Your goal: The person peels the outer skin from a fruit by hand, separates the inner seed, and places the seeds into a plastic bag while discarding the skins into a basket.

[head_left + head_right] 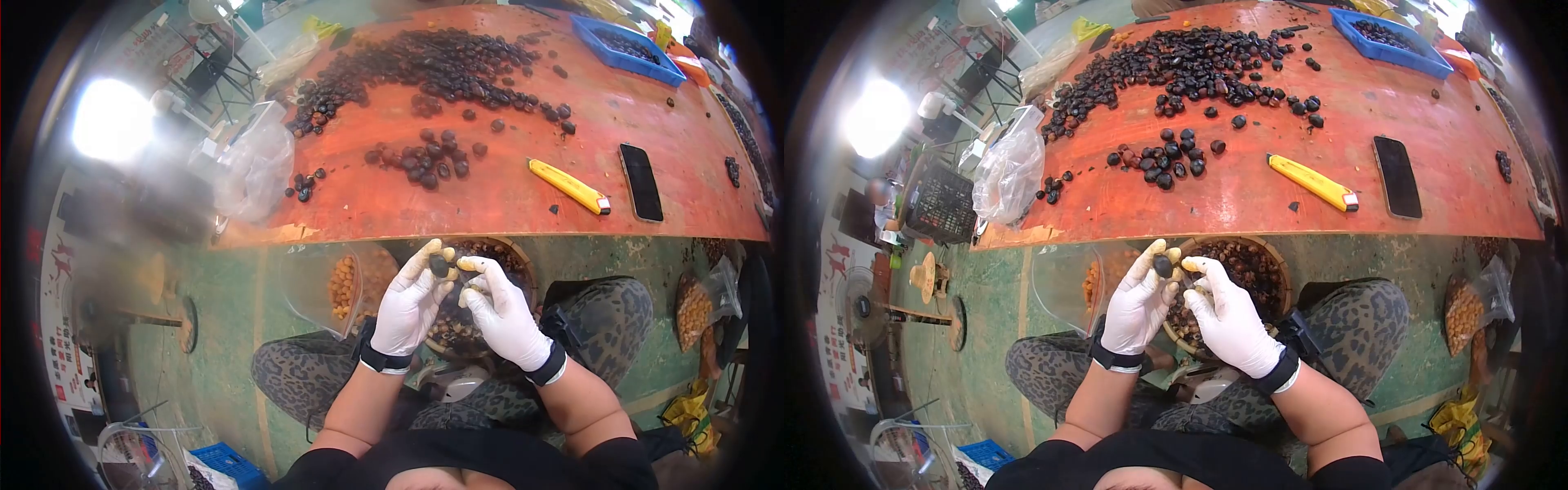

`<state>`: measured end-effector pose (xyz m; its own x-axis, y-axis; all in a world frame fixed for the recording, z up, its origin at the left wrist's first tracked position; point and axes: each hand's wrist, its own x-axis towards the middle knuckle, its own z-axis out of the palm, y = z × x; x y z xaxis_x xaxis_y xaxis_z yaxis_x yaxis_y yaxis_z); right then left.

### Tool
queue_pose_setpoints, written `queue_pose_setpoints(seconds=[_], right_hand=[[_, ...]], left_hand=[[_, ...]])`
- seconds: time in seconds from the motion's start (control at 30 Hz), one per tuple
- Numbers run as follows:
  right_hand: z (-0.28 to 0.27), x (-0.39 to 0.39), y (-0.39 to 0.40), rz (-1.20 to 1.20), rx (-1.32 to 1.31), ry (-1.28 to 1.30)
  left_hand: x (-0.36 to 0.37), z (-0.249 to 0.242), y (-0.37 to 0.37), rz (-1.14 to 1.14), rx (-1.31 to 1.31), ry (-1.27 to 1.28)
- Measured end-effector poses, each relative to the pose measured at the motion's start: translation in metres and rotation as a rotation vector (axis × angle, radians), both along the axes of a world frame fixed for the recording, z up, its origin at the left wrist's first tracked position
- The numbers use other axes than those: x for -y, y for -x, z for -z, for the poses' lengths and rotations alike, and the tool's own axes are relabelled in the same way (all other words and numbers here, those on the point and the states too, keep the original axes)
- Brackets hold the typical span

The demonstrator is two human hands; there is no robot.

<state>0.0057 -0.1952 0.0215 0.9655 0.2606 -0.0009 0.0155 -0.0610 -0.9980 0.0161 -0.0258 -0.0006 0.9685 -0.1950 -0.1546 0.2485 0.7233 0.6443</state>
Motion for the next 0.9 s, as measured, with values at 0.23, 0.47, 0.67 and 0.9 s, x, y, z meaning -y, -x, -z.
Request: queue_pose_setpoints(seconds=[0.23, 0.47, 0.67, 0.9], right_hand=[[0.007, -0.001, 0.0, -0.005, 0.058, 0.044], [0.007, -0.002, 0.0, 0.0, 0.106, 0.073], [0.002, -0.002, 0.001, -0.039, 0.087, 0.054], [0.004, -0.005, 0.002, -0.048, 0.064, -0.021]], left_hand=[[0.0, 0.003, 0.002, 0.005, 0.05, -0.091], [0.001, -0.006, 0.001, -0.014, 0.021, -0.04], [0.001, 0.006, 0.001, -0.066, 0.096, -0.087], [0.004, 0.011, 0.0, -0.111, 0.2, -0.168]])
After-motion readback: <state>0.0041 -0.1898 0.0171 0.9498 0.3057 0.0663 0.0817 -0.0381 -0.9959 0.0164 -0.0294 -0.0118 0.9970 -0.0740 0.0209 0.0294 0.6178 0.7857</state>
